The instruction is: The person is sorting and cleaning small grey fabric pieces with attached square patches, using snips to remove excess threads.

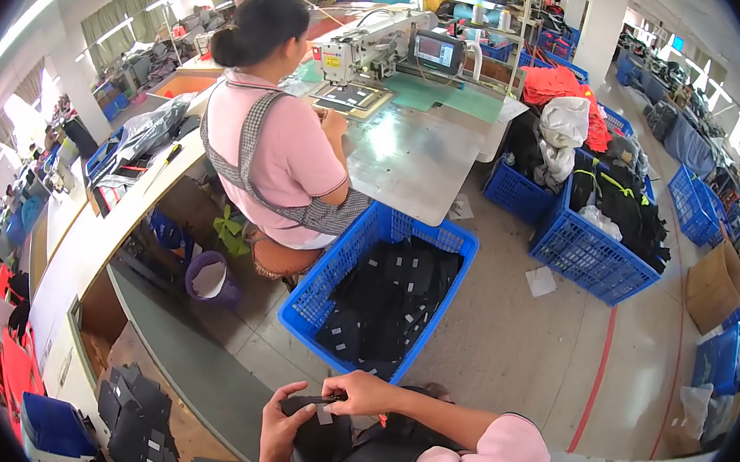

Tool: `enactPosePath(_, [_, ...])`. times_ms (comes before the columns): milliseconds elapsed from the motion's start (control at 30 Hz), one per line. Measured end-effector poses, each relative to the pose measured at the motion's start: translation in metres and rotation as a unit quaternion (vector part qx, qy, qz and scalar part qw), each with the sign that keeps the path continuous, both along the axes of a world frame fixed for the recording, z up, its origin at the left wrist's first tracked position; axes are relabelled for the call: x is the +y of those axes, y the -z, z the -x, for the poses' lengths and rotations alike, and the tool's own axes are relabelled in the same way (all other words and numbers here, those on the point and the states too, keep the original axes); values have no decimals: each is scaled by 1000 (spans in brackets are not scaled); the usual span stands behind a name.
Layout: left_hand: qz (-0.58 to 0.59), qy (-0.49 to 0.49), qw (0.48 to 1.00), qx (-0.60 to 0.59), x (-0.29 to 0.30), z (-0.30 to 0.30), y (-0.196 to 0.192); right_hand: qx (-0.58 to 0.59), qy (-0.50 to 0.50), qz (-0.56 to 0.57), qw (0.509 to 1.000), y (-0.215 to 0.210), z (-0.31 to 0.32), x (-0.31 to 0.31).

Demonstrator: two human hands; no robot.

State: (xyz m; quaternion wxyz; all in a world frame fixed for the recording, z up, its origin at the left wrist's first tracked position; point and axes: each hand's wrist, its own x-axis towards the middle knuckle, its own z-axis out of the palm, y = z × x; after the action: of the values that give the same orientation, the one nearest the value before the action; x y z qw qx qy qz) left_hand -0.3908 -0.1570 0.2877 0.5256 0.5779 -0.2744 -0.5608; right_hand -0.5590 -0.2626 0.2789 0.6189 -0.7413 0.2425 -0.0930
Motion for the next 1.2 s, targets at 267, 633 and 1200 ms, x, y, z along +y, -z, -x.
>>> enactPosePath(267, [3, 56, 998, 27, -95, 126, 21, 22, 27, 14, 999, 18, 149, -99])
enactPosePath(633, [-52, -80, 994, -50, -192, 277, 33, 20, -21, -37, 999, 6, 249, -237])
enactPosePath(1200, [-81, -240, 964, 77, -453, 335, 79, 95, 6, 236, 967, 20, 306, -538])
